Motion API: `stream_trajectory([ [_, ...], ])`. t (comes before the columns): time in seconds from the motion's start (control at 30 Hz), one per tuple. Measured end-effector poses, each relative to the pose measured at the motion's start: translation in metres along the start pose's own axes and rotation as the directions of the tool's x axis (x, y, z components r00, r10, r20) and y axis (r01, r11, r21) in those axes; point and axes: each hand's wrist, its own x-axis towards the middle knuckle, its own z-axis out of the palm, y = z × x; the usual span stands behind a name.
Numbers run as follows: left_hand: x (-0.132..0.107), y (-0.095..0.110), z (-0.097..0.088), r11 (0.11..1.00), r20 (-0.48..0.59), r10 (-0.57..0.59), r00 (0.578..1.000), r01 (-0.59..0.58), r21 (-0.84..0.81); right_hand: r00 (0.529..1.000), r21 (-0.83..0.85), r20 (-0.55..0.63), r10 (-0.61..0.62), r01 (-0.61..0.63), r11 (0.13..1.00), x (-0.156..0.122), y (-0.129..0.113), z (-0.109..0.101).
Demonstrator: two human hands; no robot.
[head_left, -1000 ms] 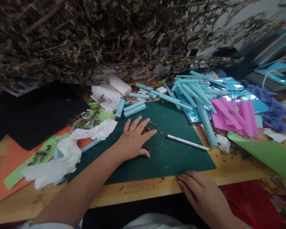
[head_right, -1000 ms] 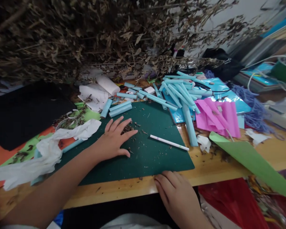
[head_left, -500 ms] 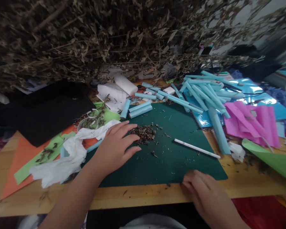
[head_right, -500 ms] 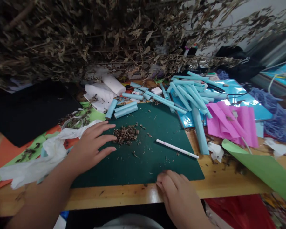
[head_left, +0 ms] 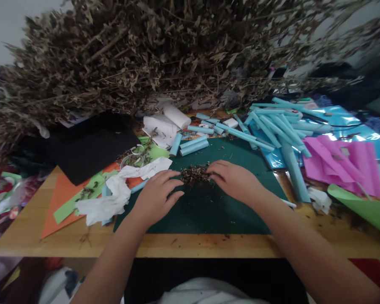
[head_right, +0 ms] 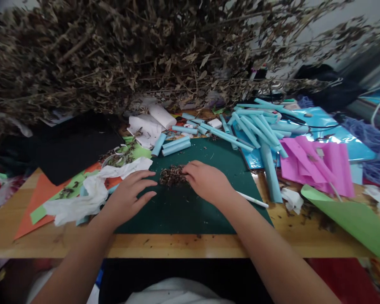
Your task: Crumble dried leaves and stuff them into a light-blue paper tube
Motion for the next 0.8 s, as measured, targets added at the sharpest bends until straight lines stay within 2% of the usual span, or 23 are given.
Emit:
stream_trajectory([
  [0.1,-0.001,-0.003,0.001,1.0,0.011,-0.008,1.0,0.008,-0.006,0.998,0.019,-0.055,0.04,-0.039,0.999,-0.031,0.015,-0.001],
  [0.23,0.005,-0.006,0.005,1.0,-0.051,-0.01,0.999,0.009,-0.007,0.999,-0.118,-0.041,-0.007,0.002,0.993,-0.058,0.017,0.007],
  [0.37,0.005,-0.011,0.01,0.999,-0.216,-0.011,0.976,0.002,-0.041,0.999,-0.191,0.0,-0.049,0.048,0.98,-0.056,0.004,0.012],
  [0.47,-0.001,-0.019,0.012,0.994,-0.307,-0.074,0.949,0.045,-0.098,0.995,-0.213,0.046,-0.09,0.097,0.972,-0.048,-0.003,0.012],
  [0.6,-0.006,-0.029,0.011,0.973,-0.383,-0.202,0.901,0.14,-0.183,0.993,-0.263,0.083,-0.089,0.107,0.959,-0.041,-0.005,0.012],
  [0.8,-0.006,-0.036,0.008,0.958,-0.446,-0.255,0.858,0.161,-0.238,0.99,-0.306,0.119,-0.073,0.107,0.946,-0.047,0.002,0.008],
])
